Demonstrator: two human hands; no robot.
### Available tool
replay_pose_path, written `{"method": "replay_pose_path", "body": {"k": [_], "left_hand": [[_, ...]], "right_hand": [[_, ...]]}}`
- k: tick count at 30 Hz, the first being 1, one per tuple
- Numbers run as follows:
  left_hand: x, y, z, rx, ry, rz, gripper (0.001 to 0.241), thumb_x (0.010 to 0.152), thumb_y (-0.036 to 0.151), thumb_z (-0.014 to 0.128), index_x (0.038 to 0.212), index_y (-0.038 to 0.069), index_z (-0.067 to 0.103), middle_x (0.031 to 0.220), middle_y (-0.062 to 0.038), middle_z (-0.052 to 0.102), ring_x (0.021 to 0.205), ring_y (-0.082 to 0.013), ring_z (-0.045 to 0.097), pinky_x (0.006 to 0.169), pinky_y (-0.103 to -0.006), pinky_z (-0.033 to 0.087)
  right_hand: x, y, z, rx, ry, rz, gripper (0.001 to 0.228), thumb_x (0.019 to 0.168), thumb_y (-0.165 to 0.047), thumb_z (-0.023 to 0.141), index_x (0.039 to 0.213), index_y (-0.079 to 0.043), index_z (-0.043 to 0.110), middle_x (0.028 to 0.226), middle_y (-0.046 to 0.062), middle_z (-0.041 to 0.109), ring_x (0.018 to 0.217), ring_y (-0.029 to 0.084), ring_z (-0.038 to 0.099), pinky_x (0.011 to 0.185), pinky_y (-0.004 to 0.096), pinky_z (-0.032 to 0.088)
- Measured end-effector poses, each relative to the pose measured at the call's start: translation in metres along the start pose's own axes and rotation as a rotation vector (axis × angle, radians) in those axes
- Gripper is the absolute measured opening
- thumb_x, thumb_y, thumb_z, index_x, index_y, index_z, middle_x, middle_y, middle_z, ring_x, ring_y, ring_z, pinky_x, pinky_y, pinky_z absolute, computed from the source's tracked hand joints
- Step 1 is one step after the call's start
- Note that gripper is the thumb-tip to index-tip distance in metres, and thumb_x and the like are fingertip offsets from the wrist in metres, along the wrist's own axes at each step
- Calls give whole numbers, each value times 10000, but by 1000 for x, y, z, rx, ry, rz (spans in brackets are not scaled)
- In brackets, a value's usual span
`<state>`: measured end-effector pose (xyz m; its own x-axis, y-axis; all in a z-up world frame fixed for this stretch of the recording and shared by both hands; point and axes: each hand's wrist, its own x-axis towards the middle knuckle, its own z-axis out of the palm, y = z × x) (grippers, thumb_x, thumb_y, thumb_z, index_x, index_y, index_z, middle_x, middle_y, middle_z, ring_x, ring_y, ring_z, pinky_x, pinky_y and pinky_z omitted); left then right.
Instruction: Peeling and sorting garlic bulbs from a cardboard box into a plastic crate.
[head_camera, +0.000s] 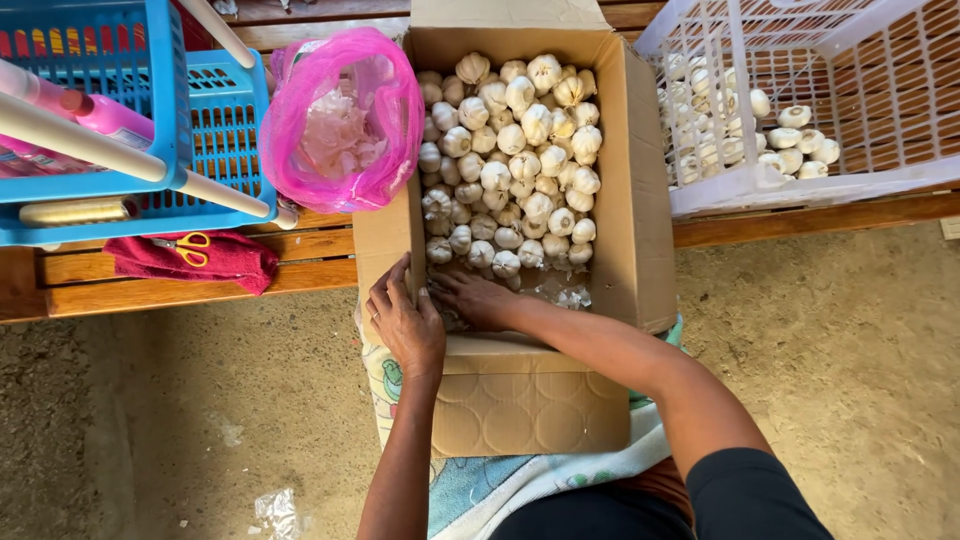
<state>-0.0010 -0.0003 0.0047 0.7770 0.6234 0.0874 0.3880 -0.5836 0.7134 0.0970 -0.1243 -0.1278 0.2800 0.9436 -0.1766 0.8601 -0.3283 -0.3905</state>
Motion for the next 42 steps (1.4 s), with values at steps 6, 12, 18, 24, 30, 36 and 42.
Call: {"method": "replay_pose_path", "body": {"k": [6,12,18,24,30,36,42], "left_hand": [[0,0,0,17,-3,17,709,795,-44,686,1440,224,557,1328,-110,546,1239,-373,495,1043,-555,408],[0,2,-2,-19,1,10,689,824,-27,697,1446,229,549,1326,-119,544,1233,-379,498,1018,-554,413],[0,-2,3,12,13,39,675,824,-21,698,1437,223,560,1316,-112,550,1231,-373,506,1038,-563,416],[-2,-5,3,13,9,32,659,842,-7,705,1446,215,560,1318,-118,545,1223,-375,507,1027,-571,418],[-1,-4,2,23,16,28,675,827,-15,706,1442,223,564,1315,-122,541,1228,-387,500,1028,-571,414],[0,-7,3,3,7,5,678,824,-13,712,1440,226,562,1319,-116,546,1225,-383,499,1028,-571,420],[0,-5,2,-17,11,16,662,847,-8,719,1447,222,558,1331,-124,541,1235,-389,494,1004,-566,422]], "right_hand": [[-32,22,19,50,-247,-221,443,1009,-274,532,1435,-163,582,1622,98,375,1530,399,288,1196,528,277],[-96,38,-21,31,-308,261,495,987,-169,483,1469,-134,589,1600,167,430,1446,358,450,1152,432,438],[-114,49,9,642,-272,516,488,1146,-287,450,1599,-150,331,1608,180,298,1414,397,372,1143,500,325],[-123,30,-44,195,-449,690,585,1023,-104,482,1581,22,362,1594,281,398,1307,416,610,1038,458,574],[-109,46,-32,-152,-643,714,729,990,-110,571,1575,104,192,1648,315,58,1364,574,391,992,533,534],[-143,93,52,218,-649,524,519,1001,-101,520,1499,43,490,1545,307,483,1350,463,588,1106,526,513],[-126,111,85,-499,-676,355,586,960,-103,586,1459,156,422,1609,373,280,1358,567,422,1034,512,500]]}}
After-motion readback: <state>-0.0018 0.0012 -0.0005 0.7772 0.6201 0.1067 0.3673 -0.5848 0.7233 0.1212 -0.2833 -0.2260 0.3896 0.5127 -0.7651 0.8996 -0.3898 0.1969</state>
